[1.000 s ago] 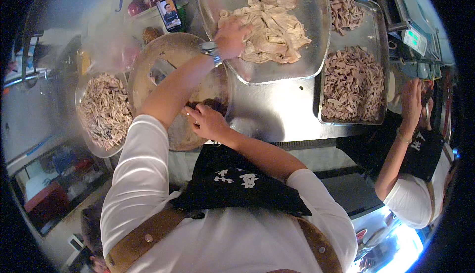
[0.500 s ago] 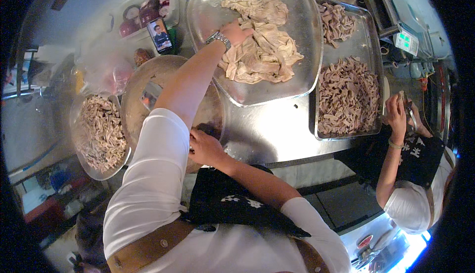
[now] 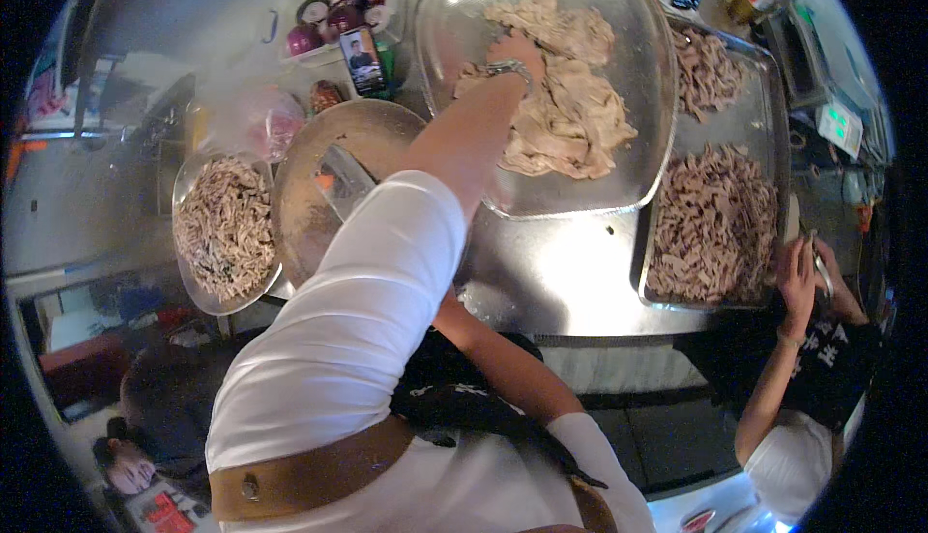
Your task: The person slices cooked meat into thin strips using a cleaver on a round wooden cutting board. Sliced pieces are gathered and transferred to a metal tray. A second person works nearby with similar tasks.
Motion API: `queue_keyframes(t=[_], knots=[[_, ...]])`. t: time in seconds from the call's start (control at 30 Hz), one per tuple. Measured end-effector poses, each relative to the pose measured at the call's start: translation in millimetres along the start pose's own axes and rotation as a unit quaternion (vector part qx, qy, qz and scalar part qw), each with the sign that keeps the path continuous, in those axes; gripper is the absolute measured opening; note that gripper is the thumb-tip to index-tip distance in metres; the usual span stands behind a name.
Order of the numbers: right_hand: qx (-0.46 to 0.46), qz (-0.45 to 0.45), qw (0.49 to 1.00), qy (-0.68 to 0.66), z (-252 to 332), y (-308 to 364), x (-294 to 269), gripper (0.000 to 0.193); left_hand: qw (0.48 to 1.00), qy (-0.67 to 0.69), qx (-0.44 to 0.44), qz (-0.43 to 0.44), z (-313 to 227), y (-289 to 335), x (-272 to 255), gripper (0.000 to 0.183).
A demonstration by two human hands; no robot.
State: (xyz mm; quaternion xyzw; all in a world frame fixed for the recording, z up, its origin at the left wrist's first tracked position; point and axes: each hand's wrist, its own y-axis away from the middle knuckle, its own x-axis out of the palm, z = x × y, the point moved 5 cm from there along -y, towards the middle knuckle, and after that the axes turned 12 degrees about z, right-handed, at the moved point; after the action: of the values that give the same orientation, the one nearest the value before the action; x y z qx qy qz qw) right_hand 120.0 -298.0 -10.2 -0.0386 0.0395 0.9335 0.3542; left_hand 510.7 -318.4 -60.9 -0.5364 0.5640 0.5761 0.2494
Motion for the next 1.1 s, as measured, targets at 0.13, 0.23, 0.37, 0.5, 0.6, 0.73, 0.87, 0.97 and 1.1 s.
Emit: queue_keyframes(t=[0.13,0.23,0.37,0.5,0.6,0.73,0.87,0.97,1.1], knots=[[-0.009,0.107,0.971,0.213,-10,-3,17,0.065,0.982,-0.120,0.052,0.135,-4,3,-9,0.061],[-0.049,0.027,0.981,0.186,-16,1,19,0.062,0.982,-0.097,0.033,0.156,3,1,-14,0.057],[-0.038,0.020,0.990,0.134,-20,0,21,0.053,0.994,-0.023,0.080,0.064,6,-1,-15,0.046],[0.004,0.023,0.969,0.248,-7,-7,16,0.054,0.972,0.129,0.194,0.038,15,-6,-39,0.031],[-0.037,-0.001,0.976,0.216,8,-5,6,0.054,0.912,0.268,0.308,0.024,26,1,-77,0.031],[-0.024,0.008,0.975,0.222,13,-2,5,0.059,0.857,0.438,0.264,0.062,27,16,-108,0.039],[-0.028,0.011,0.976,0.216,9,-4,7,0.060,0.908,0.117,0.400,-0.052,-1,64,-108,0.047],[-0.025,0.012,0.976,0.217,6,-5,10,0.060,0.894,-0.143,0.418,-0.070,-20,116,-51,0.068],[-0.058,-0.027,0.970,0.235,9,-1,8,0.058,0.837,-0.227,0.496,0.044,-36,176,20,0.086]])
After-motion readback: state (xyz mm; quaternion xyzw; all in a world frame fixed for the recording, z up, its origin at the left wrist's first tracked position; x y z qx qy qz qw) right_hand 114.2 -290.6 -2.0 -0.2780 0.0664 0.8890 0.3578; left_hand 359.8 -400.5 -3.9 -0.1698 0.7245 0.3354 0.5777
